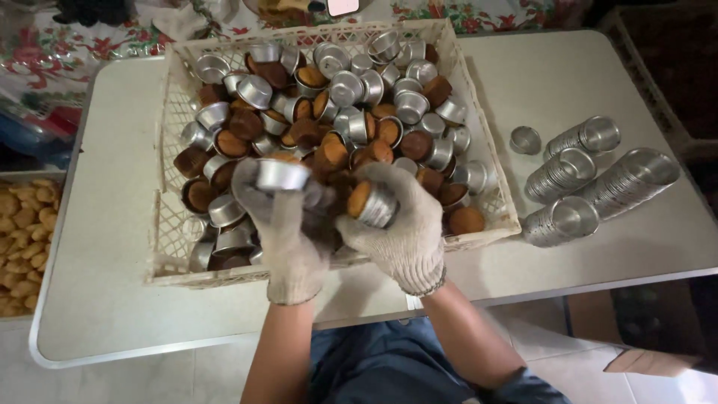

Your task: Removing small baked cakes from metal molds and stacking the empty molds

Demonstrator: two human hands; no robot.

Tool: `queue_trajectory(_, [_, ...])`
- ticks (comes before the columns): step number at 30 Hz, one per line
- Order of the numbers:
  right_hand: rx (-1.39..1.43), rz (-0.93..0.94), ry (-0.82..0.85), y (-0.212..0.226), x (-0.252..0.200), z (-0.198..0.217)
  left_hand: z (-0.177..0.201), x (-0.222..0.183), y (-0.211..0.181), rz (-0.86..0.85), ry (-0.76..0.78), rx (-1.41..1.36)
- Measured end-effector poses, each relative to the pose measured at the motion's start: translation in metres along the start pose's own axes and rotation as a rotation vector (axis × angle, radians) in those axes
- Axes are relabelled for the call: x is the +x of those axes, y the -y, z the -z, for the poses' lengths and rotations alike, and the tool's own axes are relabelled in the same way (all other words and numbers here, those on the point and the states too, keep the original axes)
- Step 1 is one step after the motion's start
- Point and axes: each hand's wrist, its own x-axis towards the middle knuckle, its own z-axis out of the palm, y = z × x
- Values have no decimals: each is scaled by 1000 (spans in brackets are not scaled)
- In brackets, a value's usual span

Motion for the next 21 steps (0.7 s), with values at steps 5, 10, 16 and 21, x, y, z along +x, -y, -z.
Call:
queue_trajectory(5, [-209,195,17,28,-7,31,-5,-2,-22,238,51,-303])
queue_trajectory(10, [-280,621,-256,-30,-6,18,7,-26,3,-380,28,550])
queue_trajectory(16, [-462,317,-265,-35,8,14,14,-2,9,-128,302,1284])
queue_trajectory(21, [-371,2,-111,-25,6,29,8,14,-17,284,457,1301])
